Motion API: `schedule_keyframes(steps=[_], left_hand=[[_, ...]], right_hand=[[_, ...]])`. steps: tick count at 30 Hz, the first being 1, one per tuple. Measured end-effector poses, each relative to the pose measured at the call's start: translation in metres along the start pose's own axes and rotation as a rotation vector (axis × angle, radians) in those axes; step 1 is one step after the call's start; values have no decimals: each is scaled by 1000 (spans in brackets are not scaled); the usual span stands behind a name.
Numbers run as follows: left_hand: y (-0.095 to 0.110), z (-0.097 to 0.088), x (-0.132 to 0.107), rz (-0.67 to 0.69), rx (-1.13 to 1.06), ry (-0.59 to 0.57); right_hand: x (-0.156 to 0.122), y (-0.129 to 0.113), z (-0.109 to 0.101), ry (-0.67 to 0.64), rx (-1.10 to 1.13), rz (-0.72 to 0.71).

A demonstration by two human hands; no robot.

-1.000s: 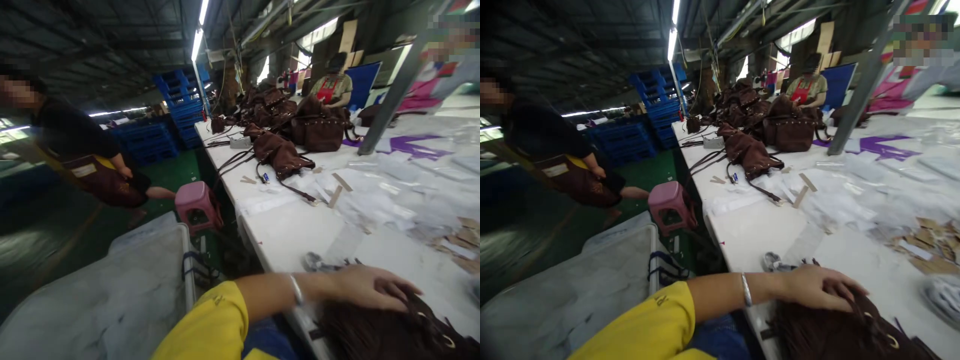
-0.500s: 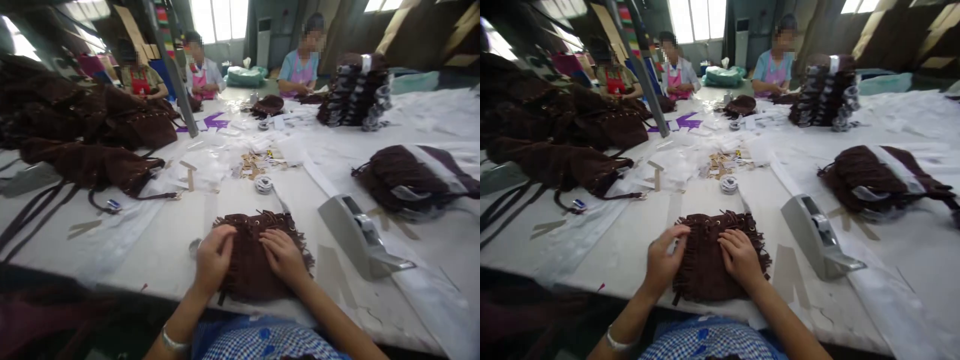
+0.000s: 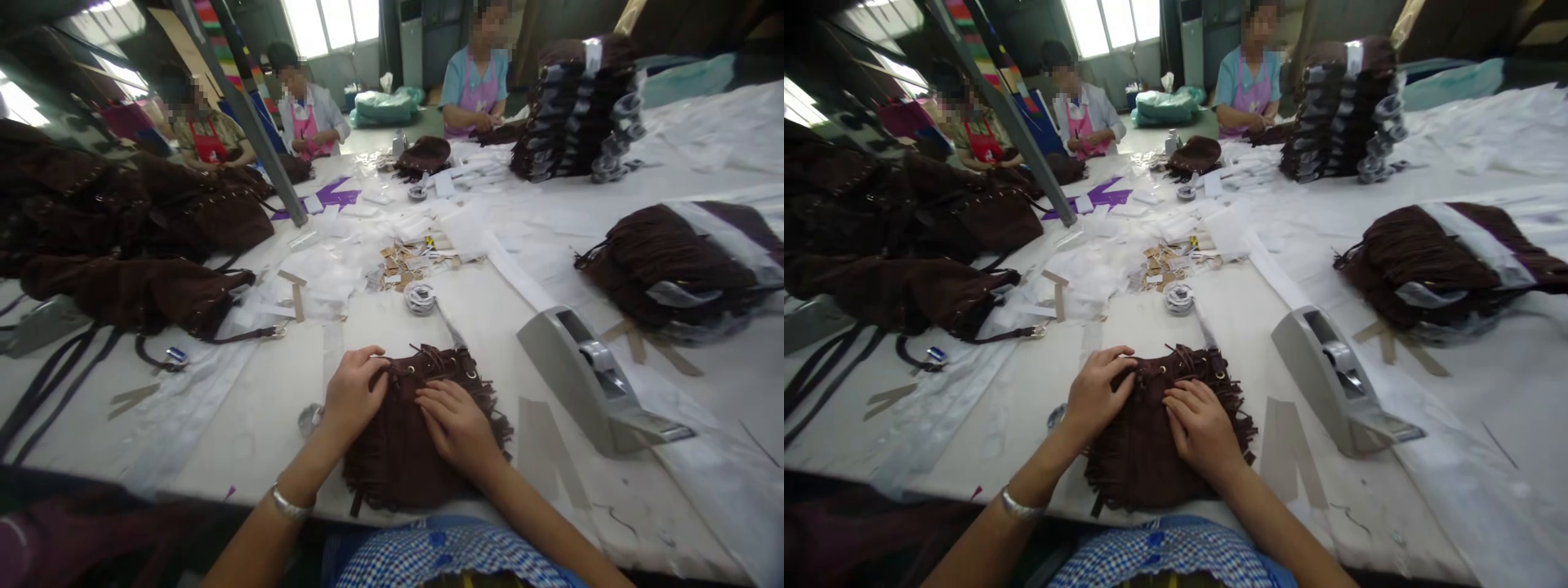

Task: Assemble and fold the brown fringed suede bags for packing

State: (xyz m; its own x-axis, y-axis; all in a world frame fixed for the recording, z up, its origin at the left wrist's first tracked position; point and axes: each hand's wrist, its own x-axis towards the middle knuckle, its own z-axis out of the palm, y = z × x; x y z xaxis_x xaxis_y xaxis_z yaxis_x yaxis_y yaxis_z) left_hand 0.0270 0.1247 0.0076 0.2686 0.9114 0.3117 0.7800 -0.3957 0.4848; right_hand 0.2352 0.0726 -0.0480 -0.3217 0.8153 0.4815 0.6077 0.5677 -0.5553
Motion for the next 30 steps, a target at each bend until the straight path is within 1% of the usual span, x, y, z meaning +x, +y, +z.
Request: schedule_keyframes(steps=[1,3,5,7,8,10,11,12,13,14,15,17,18,19,20,22,25,27,28,29,30], left_hand=[[-2,3,5,-37,-45,-3],[-9,10,13,-181,-212,-1],[-19,15,17,-369,-466,23],[-28,19,18,-518,-709,76],[-31,20,18,-566,-788,110],[-33,21,15,-624,-853,180],[-32,20,14,-630,-848,206],[-29,17,12,-606,-809,212],[-24,14,11,-551,-739,193],[-19,9,10,-464,-644,143],[-13,3,9,-354,-538,67],[-1,-9,9,-119,-350,-119],[4,-14,10,-30,-303,-194],[8,-18,11,30,-290,-252],[10,-21,12,56,-305,-293],[10,-22,14,13,-401,-346],[4,-18,15,-141,-618,-427],[-2,-14,14,-211,-741,-451],[-5,-13,13,-238,-796,-439],[-8,-11,11,-268,-847,-399],[-10,-9,10,-305,-899,-331]], right_hand=[[0,0,0,2,7,0],[-1,1,0,7,19,2],[-1,2,-1,8,28,6],[0,3,0,6,39,7],[0,3,0,5,43,7],[0,4,0,5,50,4],[0,4,0,4,52,3],[0,5,1,3,54,2],[0,5,1,0,56,2],[0,5,1,-5,58,2],[0,4,0,-13,60,4],[0,4,-1,-29,62,8],[0,3,-1,-38,59,13],[0,2,-1,-48,53,20],[0,1,-2,-59,45,30],[2,0,-2,-99,16,53],[7,-3,-2,-203,-65,80],[11,-4,-1,-268,-128,96],[13,-5,0,-288,-153,107],[14,-6,1,-299,-169,119],[15,-7,2,-301,-177,133]])
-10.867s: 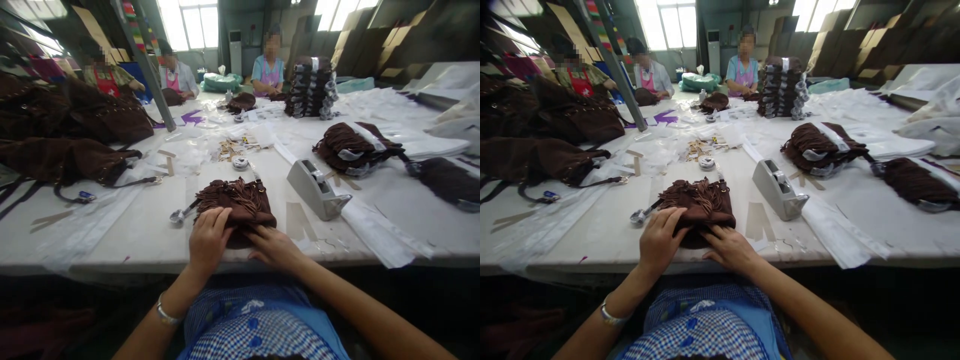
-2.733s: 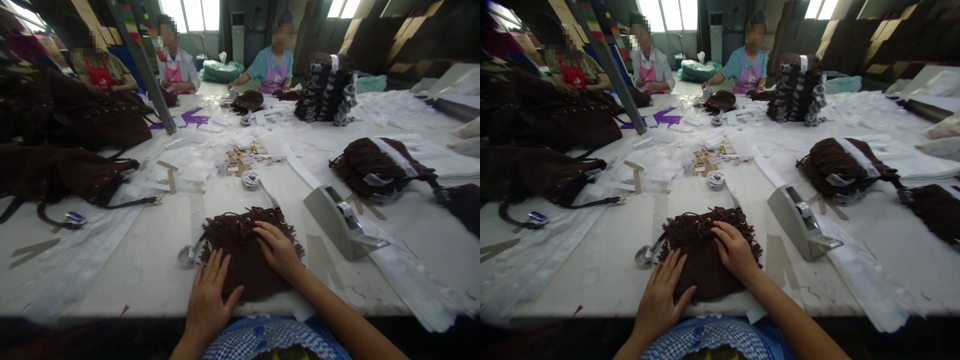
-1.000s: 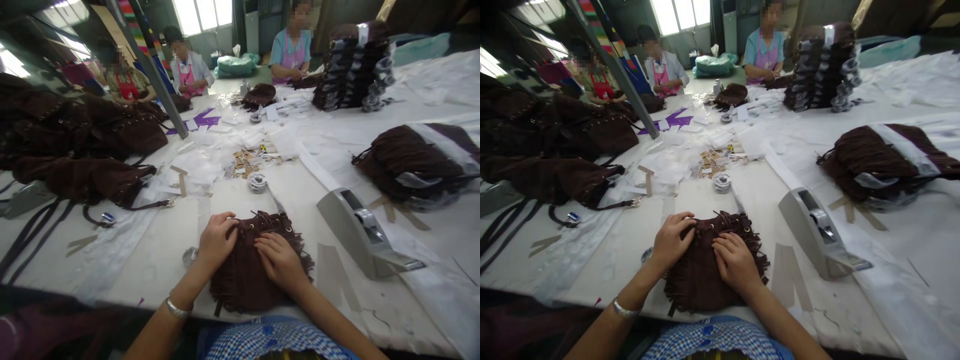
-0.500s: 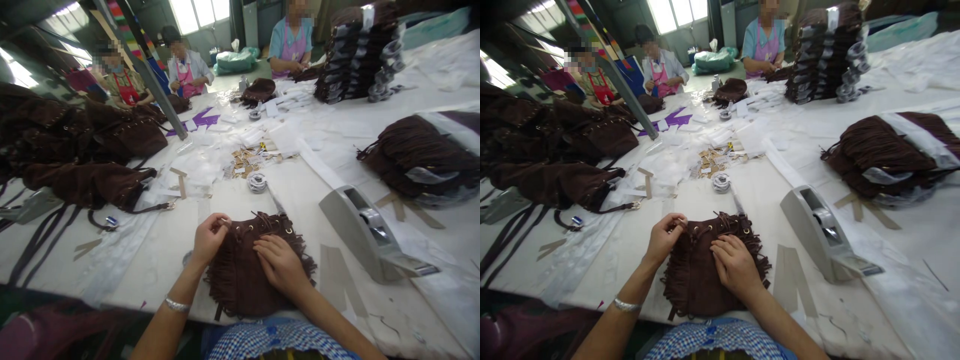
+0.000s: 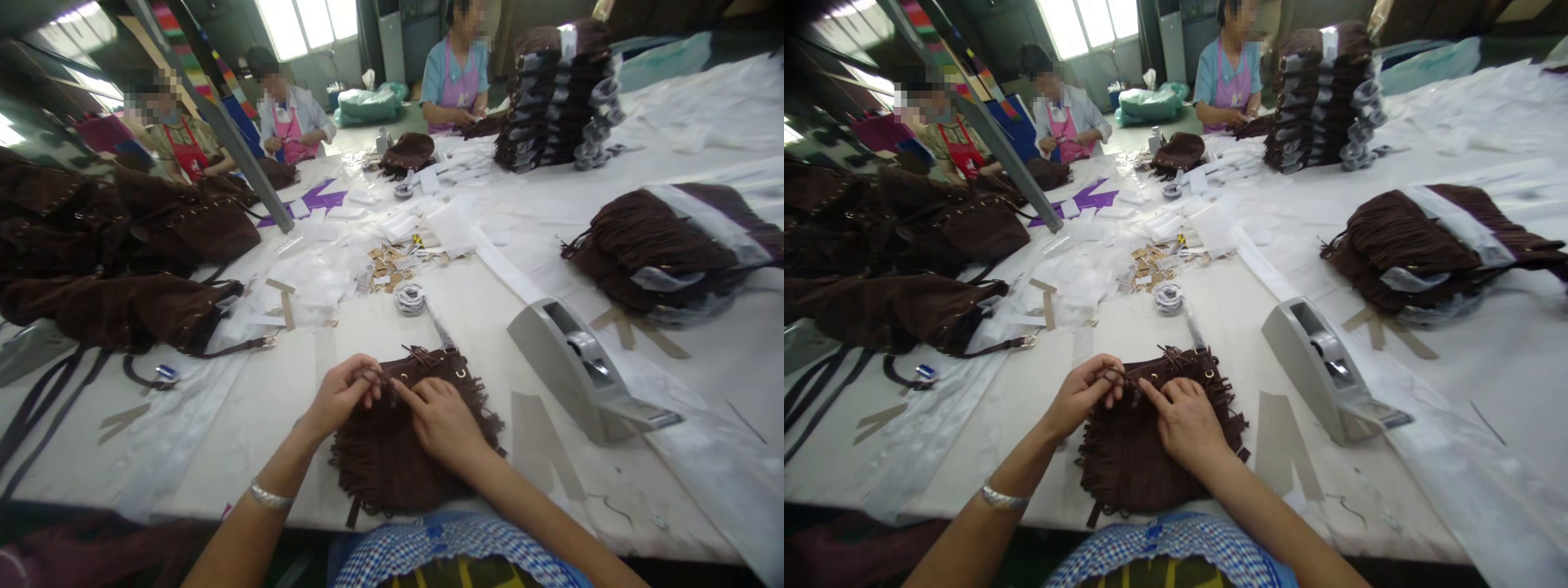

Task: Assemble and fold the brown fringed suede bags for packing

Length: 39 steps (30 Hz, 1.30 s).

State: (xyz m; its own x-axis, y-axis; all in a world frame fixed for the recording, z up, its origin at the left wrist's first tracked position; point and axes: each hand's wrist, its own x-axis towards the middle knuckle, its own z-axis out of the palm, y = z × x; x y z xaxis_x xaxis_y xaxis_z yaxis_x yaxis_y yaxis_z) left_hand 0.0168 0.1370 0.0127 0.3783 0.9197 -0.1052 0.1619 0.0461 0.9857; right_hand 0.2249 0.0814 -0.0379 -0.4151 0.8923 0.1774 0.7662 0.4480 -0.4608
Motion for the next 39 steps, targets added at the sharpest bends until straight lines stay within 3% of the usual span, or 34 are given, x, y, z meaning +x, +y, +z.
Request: schedule_keyframes(steps=[4,6,8,12,17,21,25,30,33,35,39], left_hand=[[-14,4,-2,34,-325,383],[-17,7,-5,57,-366,482],[-14,7,-11,51,-231,391],[5,-3,-22,-23,106,-13],[14,-15,-26,-83,381,-33],[9,-22,-24,-108,398,-98],[11,-26,-24,-54,218,31],[13,-25,-28,45,-544,191],[4,-29,-28,83,-813,321],[-5,-35,-27,103,-786,410],[-18,-41,-30,56,-414,539]], right_hand=[[2,-4,1,13,1,60],[2,-6,1,23,4,81],[2,-6,0,35,19,76],[-1,-4,-3,67,71,42],[-3,-2,-2,100,98,17],[-2,-1,-1,107,94,4],[-1,-1,-1,88,82,18],[1,-1,0,76,70,23],[2,-1,0,73,65,24],[2,0,1,77,60,19],[1,3,5,95,67,2]])
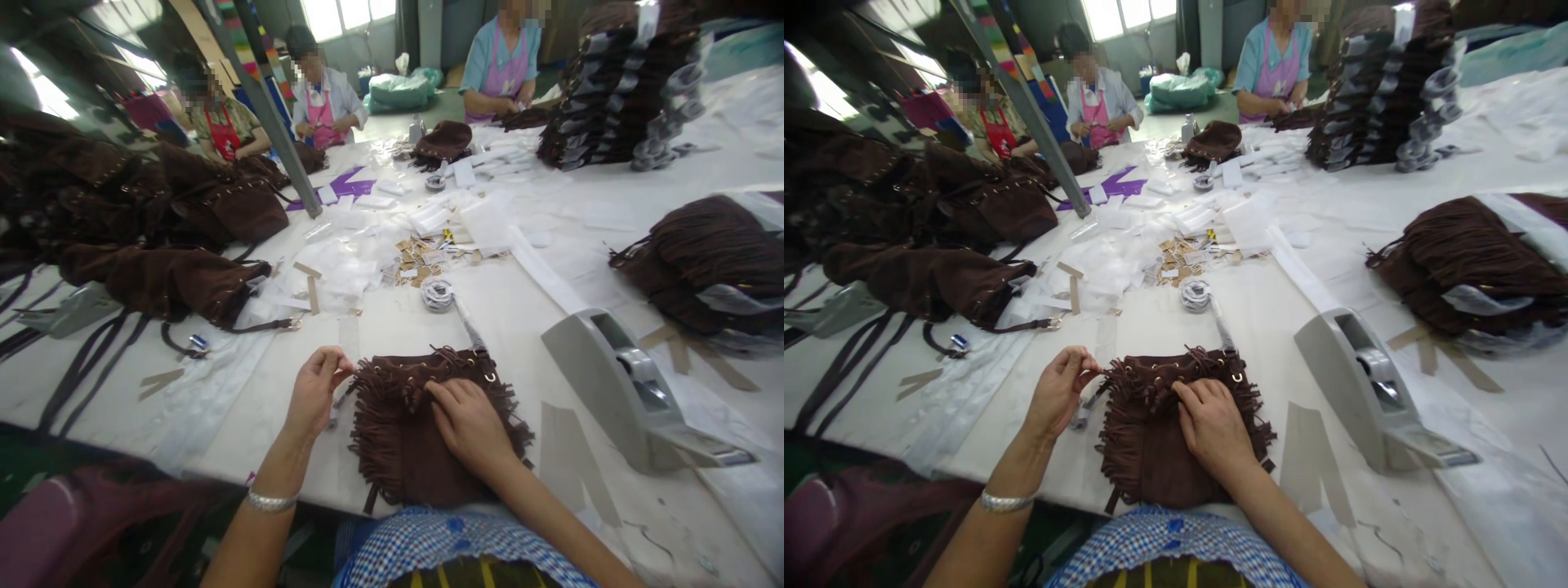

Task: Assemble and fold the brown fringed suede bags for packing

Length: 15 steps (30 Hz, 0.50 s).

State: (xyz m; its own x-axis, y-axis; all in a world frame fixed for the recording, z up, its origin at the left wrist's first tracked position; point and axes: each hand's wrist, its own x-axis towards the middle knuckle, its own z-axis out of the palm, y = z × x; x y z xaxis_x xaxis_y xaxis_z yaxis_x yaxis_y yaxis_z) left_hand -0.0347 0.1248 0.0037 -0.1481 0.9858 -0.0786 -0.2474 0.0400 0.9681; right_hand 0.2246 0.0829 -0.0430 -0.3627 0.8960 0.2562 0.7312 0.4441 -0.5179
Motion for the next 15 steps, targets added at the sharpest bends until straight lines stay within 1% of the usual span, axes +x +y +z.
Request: schedule_keyframes(steps=[2,4,6,7,8,9,10,12,13,15], left_hand=[[-1,1,-4,13,120,31],[0,7,-11,18,170,28],[2,18,-19,32,189,11],[3,24,-23,42,196,6],[4,30,-26,54,203,2],[5,36,-29,66,211,1],[5,42,-31,79,217,2],[5,50,-35,96,218,2],[5,53,-36,102,220,3],[3,53,-36,117,245,20]], right_hand=[[-2,1,-1,39,40,-11],[-3,-2,-7,147,103,-11],[0,-13,-16,280,193,-11],[3,-20,-20,318,258,-14],[8,-30,-24,322,343,-17],[15,-39,-27,294,451,-16],[22,-49,-27,238,579,-10],[37,-65,-25,110,839,28],[45,-70,-23,69,935,52],[56,-74,-19,61,999,115]])
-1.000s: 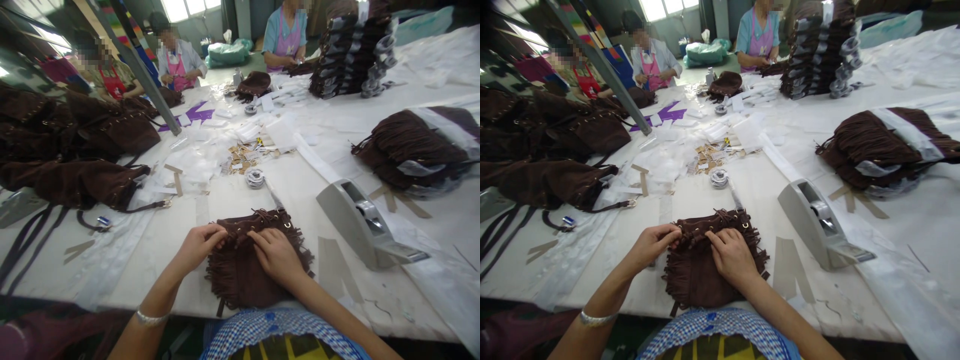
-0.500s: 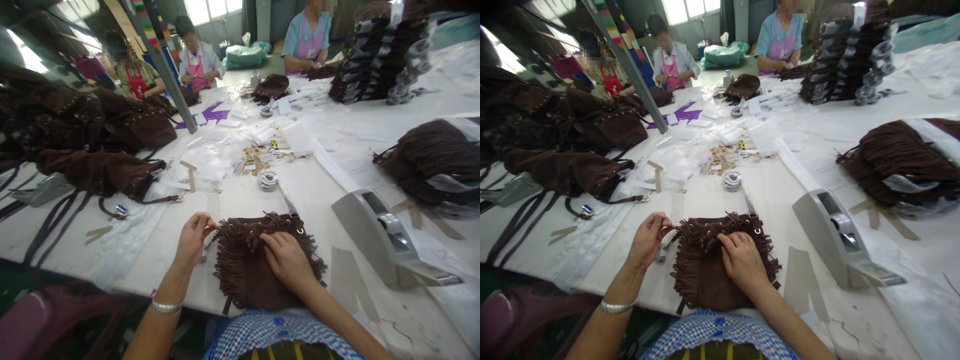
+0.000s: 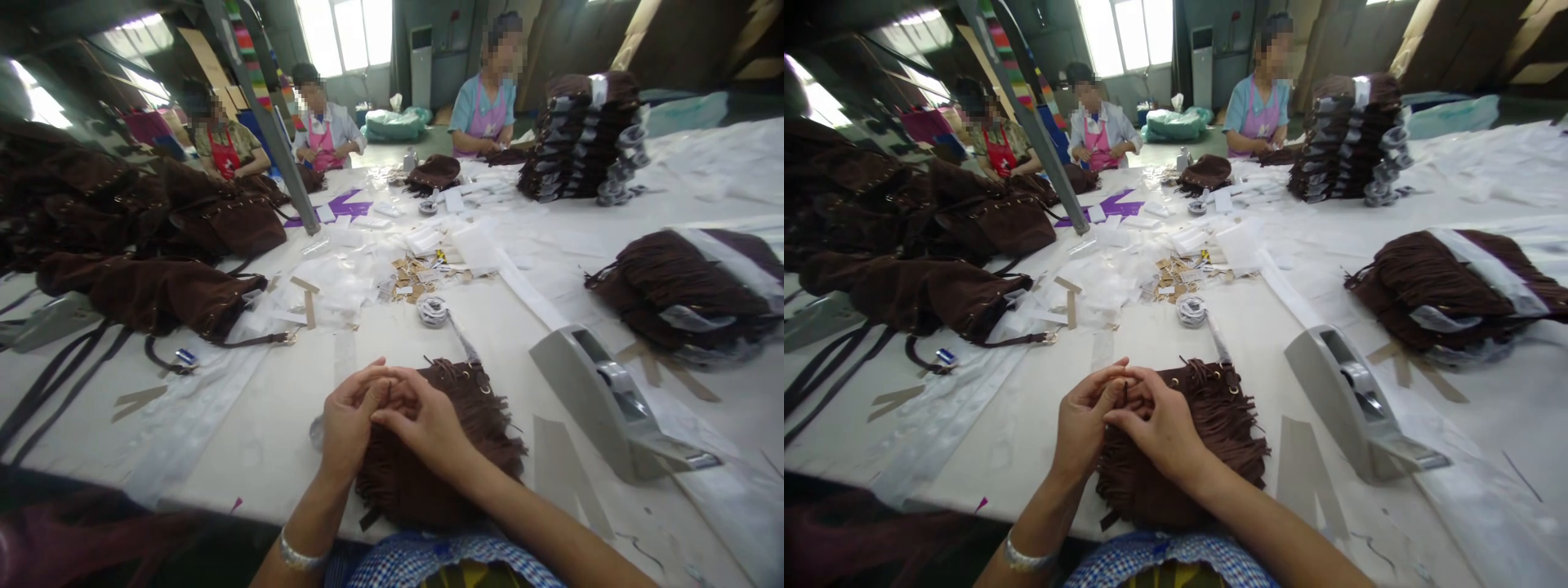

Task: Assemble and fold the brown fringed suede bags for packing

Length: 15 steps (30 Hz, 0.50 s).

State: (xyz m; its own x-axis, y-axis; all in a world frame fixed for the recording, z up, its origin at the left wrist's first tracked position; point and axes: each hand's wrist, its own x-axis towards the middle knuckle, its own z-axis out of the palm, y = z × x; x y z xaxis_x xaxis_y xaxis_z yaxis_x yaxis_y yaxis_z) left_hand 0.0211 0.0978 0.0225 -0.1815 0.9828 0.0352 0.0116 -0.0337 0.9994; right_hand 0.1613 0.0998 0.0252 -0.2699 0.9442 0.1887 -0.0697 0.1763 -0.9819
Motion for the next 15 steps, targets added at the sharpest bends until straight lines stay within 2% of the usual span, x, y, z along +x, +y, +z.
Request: schedule_keyframes(steps=[3,5,7,9,10,12,13,15], left_hand=[[-3,-4,-1,37,106,66],[-4,-8,-1,50,148,65],[-5,-11,0,8,74,-16],[-7,-16,3,-52,-132,-67],[-8,-20,6,-67,-250,-48],[-12,-32,13,-46,-379,74],[-14,-39,17,-19,-351,142],[-16,-52,22,65,-126,246]], right_hand=[[8,-1,-4,86,-127,21],[9,-3,-11,98,-265,-27],[11,-2,-18,109,-405,-116],[13,4,-25,185,-498,-169],[15,7,-29,240,-512,-158],[17,14,-37,328,-473,-85],[18,16,-40,327,-429,-50],[16,15,-42,208,-328,-42]])
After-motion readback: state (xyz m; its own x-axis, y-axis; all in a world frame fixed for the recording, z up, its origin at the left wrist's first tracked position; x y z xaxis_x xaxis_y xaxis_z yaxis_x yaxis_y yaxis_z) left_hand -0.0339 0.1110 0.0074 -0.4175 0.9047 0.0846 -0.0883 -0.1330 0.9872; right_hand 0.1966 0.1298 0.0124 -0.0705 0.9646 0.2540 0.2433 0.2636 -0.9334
